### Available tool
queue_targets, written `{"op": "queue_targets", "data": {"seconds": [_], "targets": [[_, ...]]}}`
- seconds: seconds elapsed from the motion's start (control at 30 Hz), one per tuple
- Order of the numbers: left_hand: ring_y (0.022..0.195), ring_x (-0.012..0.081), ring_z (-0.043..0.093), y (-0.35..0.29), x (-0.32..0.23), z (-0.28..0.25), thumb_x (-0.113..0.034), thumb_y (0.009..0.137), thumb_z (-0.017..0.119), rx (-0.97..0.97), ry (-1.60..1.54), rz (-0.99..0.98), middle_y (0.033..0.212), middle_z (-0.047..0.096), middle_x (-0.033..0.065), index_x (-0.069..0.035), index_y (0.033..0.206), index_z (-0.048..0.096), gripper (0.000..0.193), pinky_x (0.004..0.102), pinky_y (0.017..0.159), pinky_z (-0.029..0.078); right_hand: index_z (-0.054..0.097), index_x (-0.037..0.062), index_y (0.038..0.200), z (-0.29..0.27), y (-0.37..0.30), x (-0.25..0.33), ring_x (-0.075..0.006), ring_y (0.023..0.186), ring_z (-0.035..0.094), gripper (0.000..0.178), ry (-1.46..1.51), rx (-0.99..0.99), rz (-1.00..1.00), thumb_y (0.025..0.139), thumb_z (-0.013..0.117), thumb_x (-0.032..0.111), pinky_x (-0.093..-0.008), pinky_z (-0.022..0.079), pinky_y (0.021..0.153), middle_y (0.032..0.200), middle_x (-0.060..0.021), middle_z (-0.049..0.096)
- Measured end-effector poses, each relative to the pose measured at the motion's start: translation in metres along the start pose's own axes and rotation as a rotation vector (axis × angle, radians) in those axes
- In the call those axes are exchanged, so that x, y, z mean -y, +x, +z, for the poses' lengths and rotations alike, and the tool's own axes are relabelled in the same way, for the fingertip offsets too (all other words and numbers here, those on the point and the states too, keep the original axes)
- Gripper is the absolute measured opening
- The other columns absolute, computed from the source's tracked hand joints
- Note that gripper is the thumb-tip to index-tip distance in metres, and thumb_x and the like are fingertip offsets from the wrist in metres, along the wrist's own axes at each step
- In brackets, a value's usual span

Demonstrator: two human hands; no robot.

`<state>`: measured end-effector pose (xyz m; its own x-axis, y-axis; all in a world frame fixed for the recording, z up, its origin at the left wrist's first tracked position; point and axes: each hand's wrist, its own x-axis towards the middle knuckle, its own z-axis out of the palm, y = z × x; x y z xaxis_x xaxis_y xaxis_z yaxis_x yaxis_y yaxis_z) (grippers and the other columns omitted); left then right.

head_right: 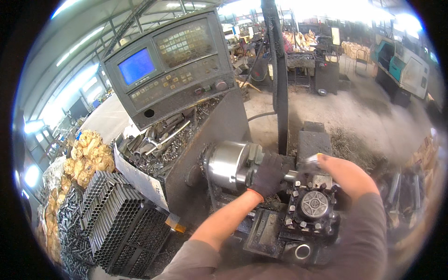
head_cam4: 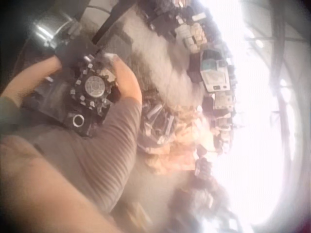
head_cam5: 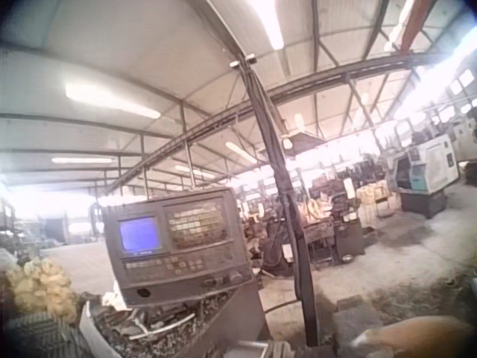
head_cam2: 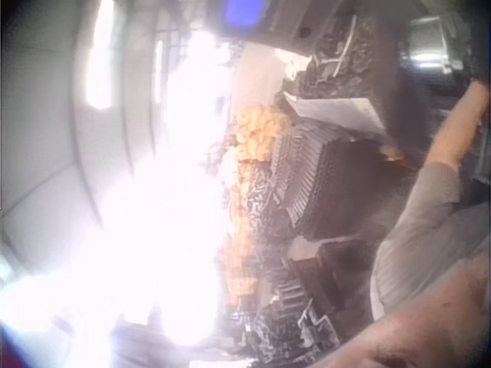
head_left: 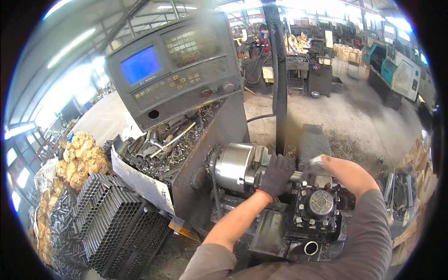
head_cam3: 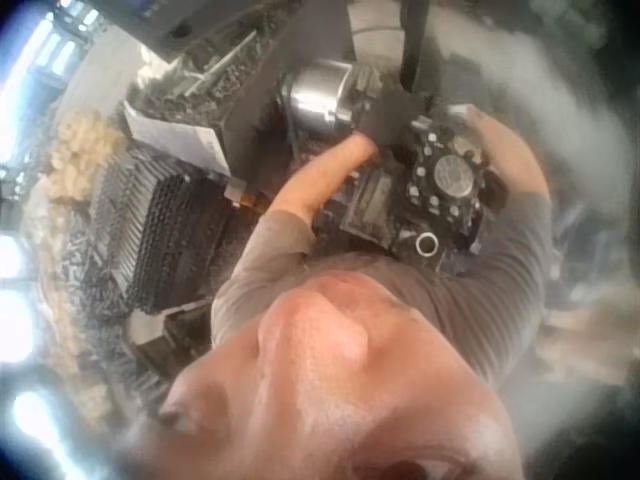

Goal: The person repeatedly picks up hollow metal tubes, inserts them into a lathe chuck, and removes them after brief machine operation. The person handles the tubes one at a time and places them aside after each cycle.

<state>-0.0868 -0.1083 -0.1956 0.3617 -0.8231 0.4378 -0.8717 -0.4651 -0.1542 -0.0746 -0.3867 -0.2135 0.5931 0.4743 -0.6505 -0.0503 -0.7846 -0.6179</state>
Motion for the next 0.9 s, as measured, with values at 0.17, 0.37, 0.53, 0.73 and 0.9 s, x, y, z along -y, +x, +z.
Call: {"op": "queue_targets", "data": {"seconds": [0.17, 0.37, 0.53, 0.73, 0.9], "targets": [[0.137, 0.0398, 0.048, -0.015, -0.009, 0.021, -0.047, 0.075, 0.084, -0.122, 0.061, -0.051, 0.135, 0.056, 0.0197, -0.012, 0.135, 0.061, 0.074, 0.0626, 0.123, 0.03, 0.072, 0.0034, 0.119, -0.01, 0.036, -0.086, -0.0146, 0.104, 0.067, 0.032, -0.093, 0.047, -0.037, 0.104, 0.065, 0.031, -0.0319, 0.055, 0.093, 0.116, -0.0118, 0.073], [0.141, 0.0457, 0.049, -0.019, -0.01, 0.043, -0.038, 0.091, 0.067, -0.18, 0.119, -0.053, 0.141, 0.058, 0.0247, -0.008, 0.133, 0.063, 0.051, 0.0656, 0.125, 0.026, 0.072, 0.0027, 0.108, 0.021, -0.013, -0.091, -0.0254, 0.07, 0.067, 0.022, -0.591, -0.189, -0.176, 0.097, 0.065, 0.021, -0.0426, 0.056, 0.071, 0.083, -0.0115, 0.073], [0.133, 0.0429, 0.056, -0.014, -0.011, 0.043, -0.031, 0.096, 0.061, -0.043, -0.031, -0.115, 0.135, 0.064, 0.0234, -0.007, 0.125, 0.067, 0.039, 0.0615, 0.121, 0.034, 0.06, 0.0052, 0.144, 0.103, -0.156, -0.001, -0.0377, 0.1, 0.071, 0.058, -0.617, -1.364, 0.01, 0.09, 0.072, 0.023, -0.0456, 0.057, 0.096, 0.132, -0.0247, 0.068], [0.153, 0.0398, 0.038, -0.016, -0.015, 0.034, -0.05, 0.095, 0.064, 0.034, 0.134, -0.128, 0.158, 0.05, 0.0217, -0.013, 0.145, 0.058, 0.063, 0.0573, 0.129, 0.024, 0.068, 0.0036, 0.124, 0.325, -0.279, 0.017, -0.0292, 0.075, 0.07, 0.05, 0.309, -1.799, 0.37, 0.08, 0.077, 0.025, -0.0433, 0.057, 0.075, 0.088, -0.0162, 0.074], [0.15, 0.0376, 0.044, -0.018, -0.015, 0.021, -0.055, 0.085, 0.079, 0.056, 0.343, -0.03, 0.158, 0.049, 0.0185, -0.013, 0.155, 0.049, 0.087, 0.0547, 0.13, 0.025, 0.077, -0.0017, 0.104, 0.568, -0.253, -0.051, -0.0228, 0.067, 0.068, 0.044, 1.111, -1.38, 1.155, 0.084, 0.078, 0.037, -0.0384, 0.055, 0.067, 0.072, -0.0074, 0.071]]}}
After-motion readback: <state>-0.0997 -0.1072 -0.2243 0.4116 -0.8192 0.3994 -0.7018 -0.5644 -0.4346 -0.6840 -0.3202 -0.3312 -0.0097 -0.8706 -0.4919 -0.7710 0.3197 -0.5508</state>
